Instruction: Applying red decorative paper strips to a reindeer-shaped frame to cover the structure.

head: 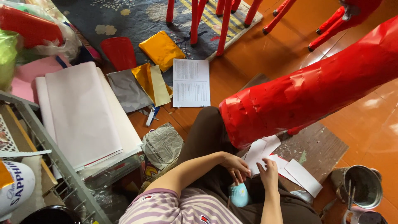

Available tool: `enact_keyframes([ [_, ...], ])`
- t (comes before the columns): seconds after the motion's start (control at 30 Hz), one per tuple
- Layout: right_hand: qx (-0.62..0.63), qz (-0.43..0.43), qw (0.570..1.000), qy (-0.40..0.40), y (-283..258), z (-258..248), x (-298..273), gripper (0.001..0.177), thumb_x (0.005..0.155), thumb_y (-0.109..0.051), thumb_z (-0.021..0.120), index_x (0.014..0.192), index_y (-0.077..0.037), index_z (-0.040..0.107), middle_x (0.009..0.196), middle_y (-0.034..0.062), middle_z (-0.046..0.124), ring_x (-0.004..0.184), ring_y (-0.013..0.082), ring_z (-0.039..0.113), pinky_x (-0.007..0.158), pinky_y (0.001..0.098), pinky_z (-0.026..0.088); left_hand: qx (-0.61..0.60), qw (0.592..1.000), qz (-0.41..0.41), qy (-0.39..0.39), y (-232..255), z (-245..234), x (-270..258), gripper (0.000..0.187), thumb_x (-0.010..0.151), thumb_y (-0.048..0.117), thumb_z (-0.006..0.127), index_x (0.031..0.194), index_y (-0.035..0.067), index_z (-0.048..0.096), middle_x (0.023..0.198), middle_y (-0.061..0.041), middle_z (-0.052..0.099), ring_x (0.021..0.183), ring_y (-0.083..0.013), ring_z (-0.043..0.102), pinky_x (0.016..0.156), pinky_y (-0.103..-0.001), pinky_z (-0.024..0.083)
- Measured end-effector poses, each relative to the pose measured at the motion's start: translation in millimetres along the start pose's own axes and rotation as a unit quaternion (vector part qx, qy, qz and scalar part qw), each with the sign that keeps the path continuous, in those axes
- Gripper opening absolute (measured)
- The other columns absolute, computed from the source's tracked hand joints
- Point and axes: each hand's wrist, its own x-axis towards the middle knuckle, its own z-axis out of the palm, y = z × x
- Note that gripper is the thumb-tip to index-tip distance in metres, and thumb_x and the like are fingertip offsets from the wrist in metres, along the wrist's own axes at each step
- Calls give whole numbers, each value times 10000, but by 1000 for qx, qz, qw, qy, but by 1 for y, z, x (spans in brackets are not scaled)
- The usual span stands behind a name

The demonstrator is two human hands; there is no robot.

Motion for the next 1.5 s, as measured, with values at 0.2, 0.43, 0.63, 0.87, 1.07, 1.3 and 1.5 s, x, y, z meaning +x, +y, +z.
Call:
enact_keyframes([
  [0.2, -109, 49, 993, -19, 3, 36, 12, 362, 746, -293, 629, 1050, -100, 667, 1123, 225, 604, 1003, 422, 575, 769, 518, 471, 10, 999, -1, 31, 5, 7, -4, 524, 918, 375, 587, 1256, -3, 452, 1088, -309, 523, 1046, -426, 606, 812, -511, 572],
  [0.43, -56, 8, 998, -19, 29, 43, 13, 271, 783, -268, 674, 991, -94, 671, 980, 207, 596, 887, 380, 603, 753, 450, 480, -12, 999, -4, 47, -4, 3, 4, 518, 929, 364, 566, 1275, 8, 419, 1119, -345, 504, 1060, -456, 593, 814, -545, 563],
  [0.63, -119, -70, 990, 8, 51, 61, 14, 384, 736, -387, 744, 1025, -172, 609, 924, 106, 586, 907, 359, 654, 788, 418, 558, -53, 995, 28, 81, -1, 14, -6, 783, 992, 308, 594, 1494, -52, 114, 1224, -490, 418, 1143, -548, 518, 903, -601, 501],
  [0.87, -83, -44, 995, 25, 56, 63, 18, 326, 764, -333, 733, 1011, -145, 635, 884, 134, 601, 881, 357, 648, 776, 422, 544, -46, 996, 32, 76, -7, 7, 1, 736, 1002, 310, 572, 1485, -49, 148, 1228, -491, 411, 1141, -555, 514, 910, -605, 492],
  [1.07, -110, -12, 993, 32, 40, 54, 14, 388, 780, -415, 727, 1029, -140, 614, 916, 136, 611, 914, 365, 653, 803, 444, 555, -47, 995, 36, 75, -4, 9, -4, 704, 1001, 303, 568, 1469, -56, 183, 1224, -492, 409, 1144, -560, 508, 921, -620, 480],
  [1.3, -57, -5, 997, 45, 30, 43, 12, 200, 899, -264, 634, 988, -85, 633, 867, 183, 611, 851, 398, 658, 740, 466, 545, -55, 996, 34, 68, -7, 4, -1, 728, 1003, 291, 570, 1486, -55, 150, 1230, -482, 405, 1152, -548, 512, 932, -615, 478],
  [1.5, -44, 35, 997, 50, 50, 46, 15, 202, 940, -279, 618, 1067, -124, 647, 916, 149, 638, 875, 342, 684, 756, 416, 562, -42, 996, 36, 67, -4, 8, -5, 680, 1009, 288, 544, 1473, -64, 192, 1223, -475, 416, 1152, -545, 515, 934, -606, 479],
])
